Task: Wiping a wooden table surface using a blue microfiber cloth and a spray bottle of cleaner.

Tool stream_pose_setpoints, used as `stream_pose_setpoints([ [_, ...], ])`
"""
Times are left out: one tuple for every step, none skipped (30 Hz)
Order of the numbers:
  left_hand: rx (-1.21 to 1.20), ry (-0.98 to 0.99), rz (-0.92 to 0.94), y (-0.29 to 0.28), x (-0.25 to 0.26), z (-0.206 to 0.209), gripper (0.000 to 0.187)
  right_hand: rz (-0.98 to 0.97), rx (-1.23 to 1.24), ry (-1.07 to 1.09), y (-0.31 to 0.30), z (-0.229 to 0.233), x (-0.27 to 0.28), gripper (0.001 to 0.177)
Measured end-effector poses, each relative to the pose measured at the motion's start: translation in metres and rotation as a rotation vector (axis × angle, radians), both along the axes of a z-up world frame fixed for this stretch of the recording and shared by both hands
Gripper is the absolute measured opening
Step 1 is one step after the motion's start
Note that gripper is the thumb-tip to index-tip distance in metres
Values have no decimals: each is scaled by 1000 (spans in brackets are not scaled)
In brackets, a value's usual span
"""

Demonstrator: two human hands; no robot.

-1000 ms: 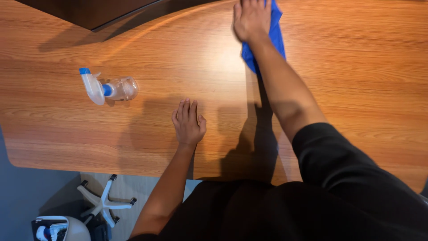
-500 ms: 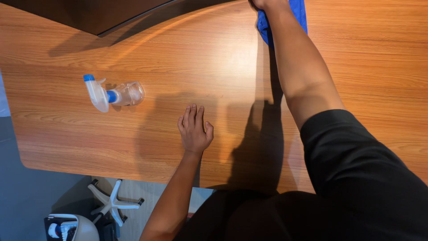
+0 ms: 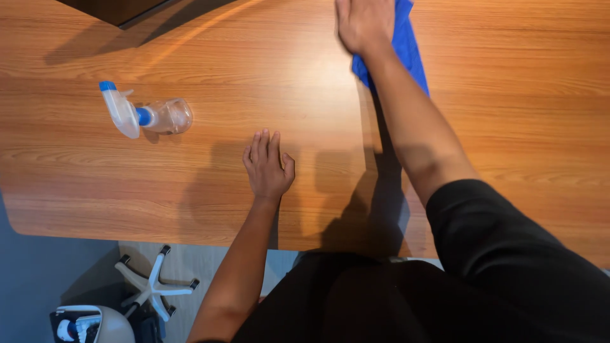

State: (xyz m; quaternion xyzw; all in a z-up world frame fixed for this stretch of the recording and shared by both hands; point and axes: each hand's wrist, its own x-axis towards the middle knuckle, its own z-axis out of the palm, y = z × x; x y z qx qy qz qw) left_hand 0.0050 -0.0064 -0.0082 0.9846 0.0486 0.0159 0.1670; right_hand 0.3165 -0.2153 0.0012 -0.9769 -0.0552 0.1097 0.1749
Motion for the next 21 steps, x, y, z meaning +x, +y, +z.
stream_pose_setpoints([
  [-6,-25,4,0,0,1,51,26,4,-39,0,5,-15,51],
  [-12,-49,8,-1,-1,3,51,52,7,-77,1,10,-31,55],
  [-17,-50,5,0,-3,4,51,50,2,-78,-1,5,-51,55],
  [-20,-61,-5,1,-2,4,51,78,-7,-107,-2,0,-67,58],
  [-23,-72,-16,1,-1,4,51,107,-17,-136,-3,-4,-84,64],
  [-29,-80,-19,1,0,5,51,104,-24,-144,-5,1,-103,64],
  [-20,-74,-22,1,1,6,52,102,-20,-122,-7,5,-122,66],
  [-10,-61,-26,1,-2,7,52,99,-14,-94,-8,9,-146,69],
  [-14,-63,-30,1,-1,7,52,95,-19,-95,-9,13,-165,69],
  [-29,-93,-38,2,-3,7,52,85,-12,-74,-10,16,-188,69],
  [-44,-123,-46,2,-4,8,52,74,-6,-53,-11,20,-211,69],
  [-50,-125,-54,3,-5,7,52,66,-12,-55,-11,23,-232,69],
  [-37,-85,-50,3,-6,6,53,73,-10,-61,-11,25,-252,68],
  [-26,-49,-47,2,-4,5,54,79,-11,-71,-13,27,-271,68],
  [-33,-56,-56,2,-4,4,54,70,-19,-77,-13,32,-290,68],
  [-37,-48,-56,3,-5,4,55,81,-8,-75,-13,37,-310,67],
  [-40,-41,-57,4,-7,3,55,93,2,-73,-12,42,-330,66],
  [-47,-45,-69,4,-6,4,55,81,-5,-77,-13,44,-351,66],
  [-50,-33,-73,4,-6,4,55,95,1,-69,-14,46,-371,65],
  [-51,-20,-77,5,-5,4,55,109,8,-61,-13,48,-391,64],
  [-56,-24,-89,5,-3,6,55,97,3,-65,-13,50,-406,64],
])
